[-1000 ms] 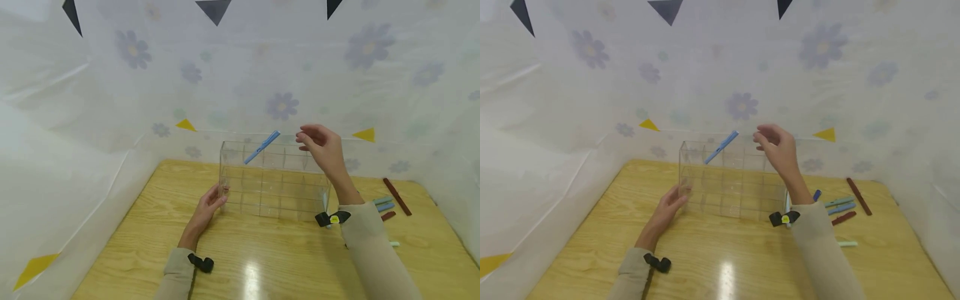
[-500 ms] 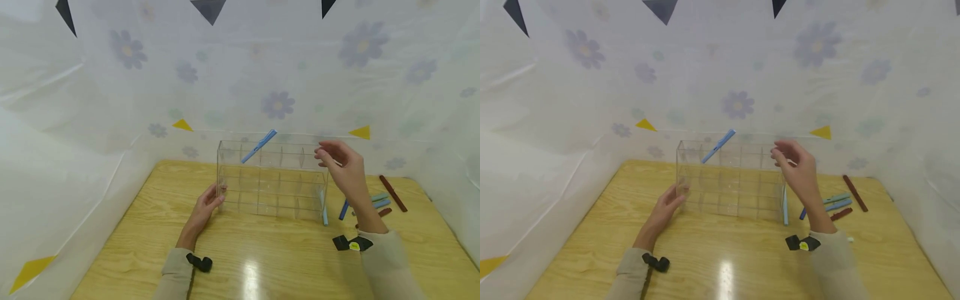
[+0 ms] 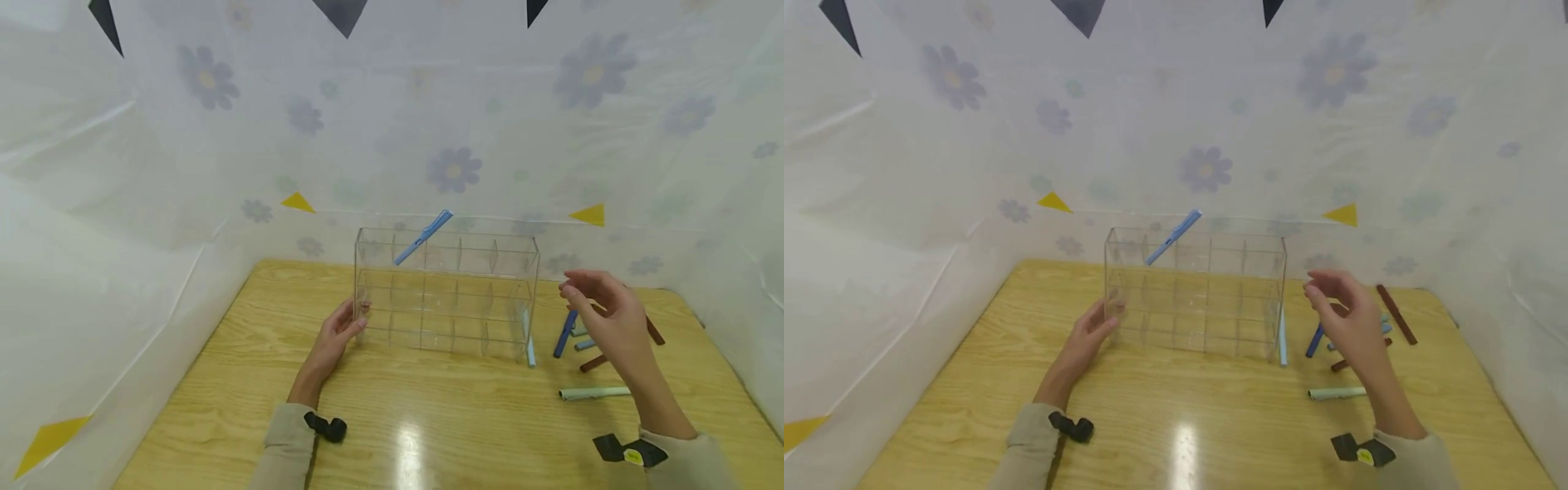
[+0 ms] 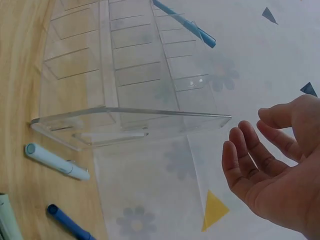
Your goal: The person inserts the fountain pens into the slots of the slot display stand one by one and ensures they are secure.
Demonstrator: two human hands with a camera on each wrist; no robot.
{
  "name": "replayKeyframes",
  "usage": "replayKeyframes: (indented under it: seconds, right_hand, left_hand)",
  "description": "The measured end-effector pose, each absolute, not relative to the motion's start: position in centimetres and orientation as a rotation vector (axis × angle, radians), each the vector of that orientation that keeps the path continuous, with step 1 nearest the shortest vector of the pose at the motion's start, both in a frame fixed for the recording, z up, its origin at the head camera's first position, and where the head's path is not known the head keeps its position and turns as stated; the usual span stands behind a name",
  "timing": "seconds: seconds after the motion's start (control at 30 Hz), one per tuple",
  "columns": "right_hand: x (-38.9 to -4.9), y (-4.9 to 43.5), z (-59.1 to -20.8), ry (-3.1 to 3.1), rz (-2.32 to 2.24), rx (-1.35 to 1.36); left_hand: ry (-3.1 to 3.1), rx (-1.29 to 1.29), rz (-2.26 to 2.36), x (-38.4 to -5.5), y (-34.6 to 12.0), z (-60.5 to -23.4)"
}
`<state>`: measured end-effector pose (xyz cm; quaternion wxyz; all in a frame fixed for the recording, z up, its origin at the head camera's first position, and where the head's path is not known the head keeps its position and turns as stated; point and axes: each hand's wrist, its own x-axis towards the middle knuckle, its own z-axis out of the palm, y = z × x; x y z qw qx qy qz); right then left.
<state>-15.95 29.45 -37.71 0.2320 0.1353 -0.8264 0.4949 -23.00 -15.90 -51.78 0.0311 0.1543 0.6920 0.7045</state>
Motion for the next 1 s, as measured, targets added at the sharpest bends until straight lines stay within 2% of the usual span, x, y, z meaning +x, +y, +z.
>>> replayKeyframes:
  seconds: [0.43,0.77,1.0]
  right_hand:
    - [-12.6,33.0,-44.0,-2.428,1.324,0.378]
    - [-11.0,35.4,-46.8,-2.605,1.184,0.373]
    - [-10.8,36.0,-48.2,-2.645,1.034,0.467]
  left_hand:
    - [2.137,0.476,2.169,-22.9,-15.8,-51.7]
    - [2.131,0.452,2.168,-23.0,-15.8,-51.8]
    - [2.122,0.455,2.174,-23.0,-15.9,-51.8]
